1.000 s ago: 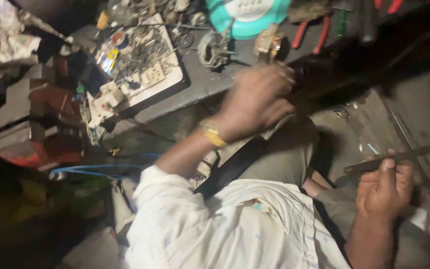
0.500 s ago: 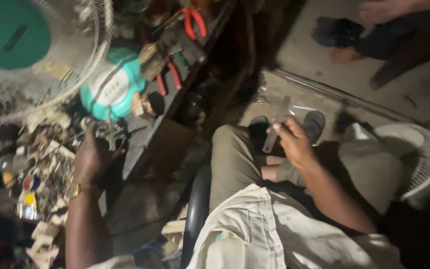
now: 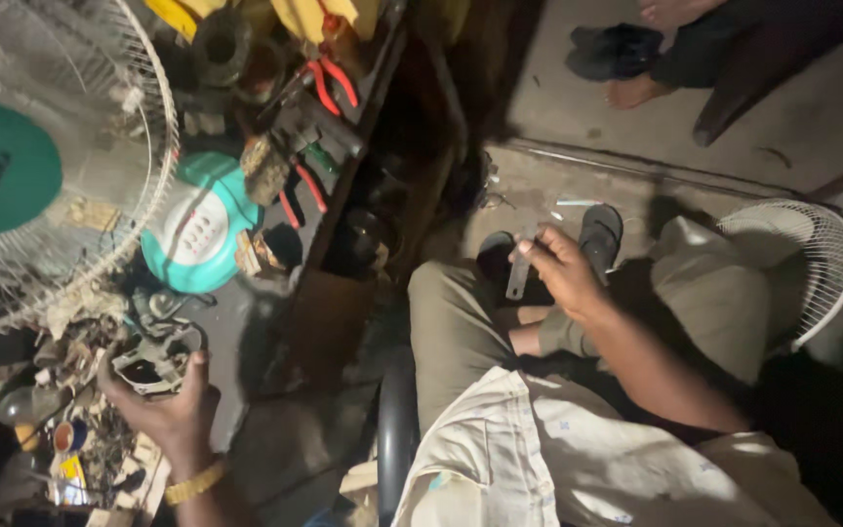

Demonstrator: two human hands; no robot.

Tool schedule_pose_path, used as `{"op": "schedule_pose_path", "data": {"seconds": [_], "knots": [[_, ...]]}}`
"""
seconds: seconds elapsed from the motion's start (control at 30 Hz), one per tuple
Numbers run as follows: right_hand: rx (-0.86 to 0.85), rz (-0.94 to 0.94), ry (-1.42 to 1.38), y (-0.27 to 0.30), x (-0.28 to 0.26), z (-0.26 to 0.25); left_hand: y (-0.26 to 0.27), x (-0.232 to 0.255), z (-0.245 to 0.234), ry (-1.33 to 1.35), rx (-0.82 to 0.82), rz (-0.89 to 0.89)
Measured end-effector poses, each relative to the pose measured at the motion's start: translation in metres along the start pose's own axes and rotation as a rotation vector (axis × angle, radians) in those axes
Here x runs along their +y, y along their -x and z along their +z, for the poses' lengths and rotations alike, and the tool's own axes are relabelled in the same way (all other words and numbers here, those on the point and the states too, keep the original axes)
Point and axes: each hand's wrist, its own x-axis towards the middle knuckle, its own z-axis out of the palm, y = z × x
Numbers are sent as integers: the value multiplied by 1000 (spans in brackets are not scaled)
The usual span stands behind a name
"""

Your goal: The person sits on the floor in a workshop and repairs a small electrical component, likely a fan capacitor. They use a screwdriver to adjust internal parts and apply lubricant from a bottle to the mechanism.

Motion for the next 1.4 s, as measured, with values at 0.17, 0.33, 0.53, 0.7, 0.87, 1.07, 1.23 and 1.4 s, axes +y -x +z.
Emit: {"op": "schedule_pose_path", "data": {"seconds": [0.17,0.33,0.53,0.7,0.87,1.07,1.23,1.4], "knots": [[-63,-169,137,4,-4,-1,48,43,94,1101,71,-785],[-117,-141,161,41,-45,-5,92,105,234,1446,-511,-912],[186,-112,286,99,-66,-42,108,142,322,1238,-797,-668],[396,-255,353,146,-89,-46,129,154,361,1159,-877,-464],[409,-158,548,164,-78,-44,129,162,364,1079,-1017,-373],[367,-9,928,171,-69,-39,125,168,375,1156,-1150,-327],[421,-99,1310,158,-74,-42,121,166,378,1032,-1057,-174],[371,-279,1559,135,-83,-35,112,171,368,921,-1030,-101]]}}
